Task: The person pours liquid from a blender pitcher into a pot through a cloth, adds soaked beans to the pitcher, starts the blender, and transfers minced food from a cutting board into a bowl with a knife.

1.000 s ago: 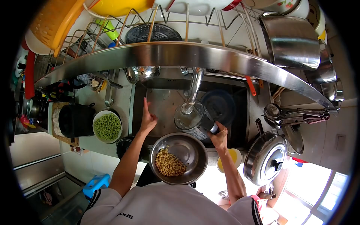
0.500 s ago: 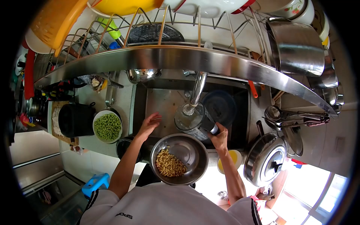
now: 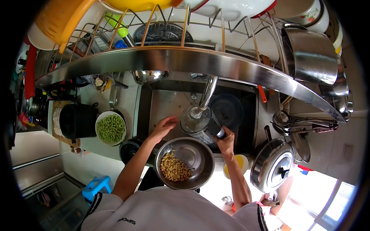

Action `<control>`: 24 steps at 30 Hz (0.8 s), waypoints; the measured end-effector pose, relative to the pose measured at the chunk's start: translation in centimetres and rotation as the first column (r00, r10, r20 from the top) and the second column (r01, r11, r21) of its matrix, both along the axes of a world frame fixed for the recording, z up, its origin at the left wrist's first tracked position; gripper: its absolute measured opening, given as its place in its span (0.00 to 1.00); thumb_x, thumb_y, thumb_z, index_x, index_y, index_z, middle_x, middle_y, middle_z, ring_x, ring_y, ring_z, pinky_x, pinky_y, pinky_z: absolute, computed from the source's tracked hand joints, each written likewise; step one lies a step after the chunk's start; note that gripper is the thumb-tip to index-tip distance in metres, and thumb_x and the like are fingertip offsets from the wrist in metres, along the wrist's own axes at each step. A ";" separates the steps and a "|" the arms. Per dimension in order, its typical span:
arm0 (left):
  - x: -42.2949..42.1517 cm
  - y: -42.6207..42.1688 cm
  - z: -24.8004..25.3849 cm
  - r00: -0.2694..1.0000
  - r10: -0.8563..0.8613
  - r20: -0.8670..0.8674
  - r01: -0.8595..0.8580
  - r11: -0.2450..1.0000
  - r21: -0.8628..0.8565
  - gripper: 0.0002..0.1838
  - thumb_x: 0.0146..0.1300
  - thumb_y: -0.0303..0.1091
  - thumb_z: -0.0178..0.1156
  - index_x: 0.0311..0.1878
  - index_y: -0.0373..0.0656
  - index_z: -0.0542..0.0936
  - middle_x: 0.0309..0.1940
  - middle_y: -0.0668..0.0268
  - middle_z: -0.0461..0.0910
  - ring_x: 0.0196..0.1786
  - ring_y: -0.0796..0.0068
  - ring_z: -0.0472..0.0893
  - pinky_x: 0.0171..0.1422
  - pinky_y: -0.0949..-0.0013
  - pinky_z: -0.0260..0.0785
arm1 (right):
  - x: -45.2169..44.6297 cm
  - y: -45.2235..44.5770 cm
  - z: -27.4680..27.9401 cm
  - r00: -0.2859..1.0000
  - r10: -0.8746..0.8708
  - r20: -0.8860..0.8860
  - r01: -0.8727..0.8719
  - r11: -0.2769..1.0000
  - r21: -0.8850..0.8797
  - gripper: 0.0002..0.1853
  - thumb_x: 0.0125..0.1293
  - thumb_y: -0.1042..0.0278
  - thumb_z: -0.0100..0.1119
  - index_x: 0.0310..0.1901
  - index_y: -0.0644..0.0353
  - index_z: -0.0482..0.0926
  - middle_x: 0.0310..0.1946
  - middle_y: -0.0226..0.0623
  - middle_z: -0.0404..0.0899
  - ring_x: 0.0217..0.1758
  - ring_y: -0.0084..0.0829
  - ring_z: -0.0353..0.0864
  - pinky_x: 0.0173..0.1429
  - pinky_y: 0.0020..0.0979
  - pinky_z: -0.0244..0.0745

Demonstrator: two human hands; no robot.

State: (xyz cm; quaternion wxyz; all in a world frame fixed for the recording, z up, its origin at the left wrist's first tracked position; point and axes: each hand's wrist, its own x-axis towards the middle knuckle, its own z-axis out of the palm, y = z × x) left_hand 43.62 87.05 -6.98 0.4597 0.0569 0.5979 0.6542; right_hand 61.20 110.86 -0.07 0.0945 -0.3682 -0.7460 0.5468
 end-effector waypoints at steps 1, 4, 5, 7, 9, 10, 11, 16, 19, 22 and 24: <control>0.0 0.1 0.0 1.000 -0.002 0.002 0.002 1.000 0.004 0.21 0.64 0.23 0.54 0.61 0.42 0.70 0.53 0.66 0.76 0.53 0.78 0.75 0.56 0.75 0.66 | -0.1 -0.1 0.1 1.000 -0.001 0.006 0.001 1.000 0.015 0.28 0.38 0.88 0.68 0.47 0.73 0.76 0.39 0.34 0.82 0.42 0.23 0.76 0.52 0.25 0.70; -0.1 0.3 0.1 1.000 -0.011 -0.017 0.011 1.000 0.003 0.22 0.64 0.22 0.54 0.62 0.43 0.70 0.53 0.67 0.76 0.53 0.78 0.74 0.56 0.75 0.66 | -0.3 -0.2 0.4 1.000 0.001 -0.027 -0.002 1.000 -0.013 0.28 0.38 0.87 0.68 0.47 0.73 0.76 0.38 0.34 0.82 0.42 0.22 0.76 0.52 0.25 0.69; -0.1 0.3 0.2 1.000 -0.014 -0.027 0.014 1.000 0.000 0.22 0.63 0.22 0.54 0.62 0.43 0.70 0.53 0.67 0.76 0.53 0.78 0.74 0.56 0.76 0.66 | -0.4 -0.3 0.7 1.000 0.007 -0.026 -0.007 1.000 -0.008 0.27 0.38 0.87 0.67 0.46 0.73 0.76 0.38 0.33 0.82 0.42 0.22 0.75 0.51 0.24 0.69; -0.1 0.5 -0.8 0.994 -0.013 -0.111 0.012 1.000 -0.010 0.23 0.63 0.23 0.55 0.62 0.42 0.70 0.53 0.65 0.76 0.54 0.76 0.74 0.56 0.74 0.67 | -0.7 -0.4 1.3 1.000 0.018 -0.024 -0.018 1.000 0.001 0.25 0.38 0.87 0.67 0.44 0.72 0.77 0.36 0.32 0.82 0.40 0.21 0.75 0.50 0.24 0.69; -0.5 1.2 -1.9 0.946 0.029 -0.322 -0.051 0.997 -0.060 0.23 0.62 0.22 0.55 0.61 0.41 0.70 0.53 0.62 0.75 0.55 0.73 0.75 0.56 0.73 0.68 | -0.7 -0.3 1.3 0.998 0.052 -0.037 -0.052 0.998 0.020 0.22 0.38 0.87 0.66 0.42 0.71 0.77 0.35 0.30 0.82 0.39 0.20 0.75 0.48 0.24 0.70; -1.3 2.5 -1.8 0.875 0.058 -0.481 -0.118 0.988 -0.095 0.23 0.61 0.22 0.54 0.60 0.39 0.70 0.53 0.59 0.74 0.55 0.70 0.75 0.56 0.72 0.69 | -0.7 -0.2 1.2 0.997 0.069 -0.042 -0.067 0.997 0.029 0.21 0.38 0.87 0.66 0.40 0.71 0.78 0.34 0.30 0.82 0.38 0.19 0.74 0.48 0.24 0.70; -2.4 4.0 -1.6 0.776 0.075 -0.626 -0.190 0.975 -0.118 0.22 0.60 0.22 0.54 0.60 0.38 0.70 0.54 0.57 0.74 0.55 0.68 0.75 0.56 0.70 0.69 | -0.8 -0.3 1.4 0.997 0.059 -0.059 -0.058 0.998 0.010 0.20 0.38 0.87 0.65 0.39 0.70 0.78 0.33 0.29 0.82 0.37 0.19 0.74 0.47 0.24 0.70; -9.7 12.1 1.2 0.750 0.132 -0.648 -0.112 0.991 0.072 0.27 0.56 0.23 0.57 0.61 0.37 0.67 0.57 0.48 0.71 0.58 0.52 0.73 0.60 0.62 0.67 | -0.4 -0.4 0.7 0.995 0.031 -0.099 -0.032 0.999 -0.010 0.19 0.38 0.87 0.65 0.37 0.68 0.78 0.32 0.28 0.81 0.37 0.19 0.74 0.46 0.24 0.70; -12.6 14.7 1.3 0.599 0.040 -0.800 -0.128 0.991 -0.047 0.28 0.54 0.22 0.56 0.61 0.35 0.67 0.57 0.47 0.70 0.59 0.50 0.72 0.61 0.58 0.66 | -0.1 -0.2 0.1 0.994 0.045 -0.097 -0.044 0.999 0.016 0.19 0.38 0.88 0.65 0.38 0.68 0.79 0.32 0.28 0.81 0.37 0.18 0.74 0.47 0.23 0.70; -13.9 15.9 1.5 0.338 -0.096 -0.936 -0.194 0.966 -0.169 0.28 0.53 0.22 0.56 0.60 0.33 0.68 0.56 0.45 0.70 0.57 0.49 0.73 0.61 0.57 0.66 | -0.4 -0.7 0.4 0.988 -0.016 -0.152 0.018 1.000 0.012 0.12 0.41 0.81 0.64 0.32 0.66 0.77 0.25 0.24 0.76 0.33 0.14 0.69 0.40 0.22 0.68; -14.6 16.1 2.2 0.280 -0.337 -0.899 -0.183 0.900 -0.395 0.26 0.52 0.23 0.56 0.57 0.32 0.70 0.55 0.44 0.71 0.55 0.48 0.74 0.61 0.57 0.66 | -0.4 -0.6 0.4 0.990 -0.016 -0.139 0.014 1.000 -0.016 0.12 0.41 0.80 0.64 0.32 0.65 0.77 0.24 0.24 0.75 0.33 0.14 0.68 0.39 0.23 0.68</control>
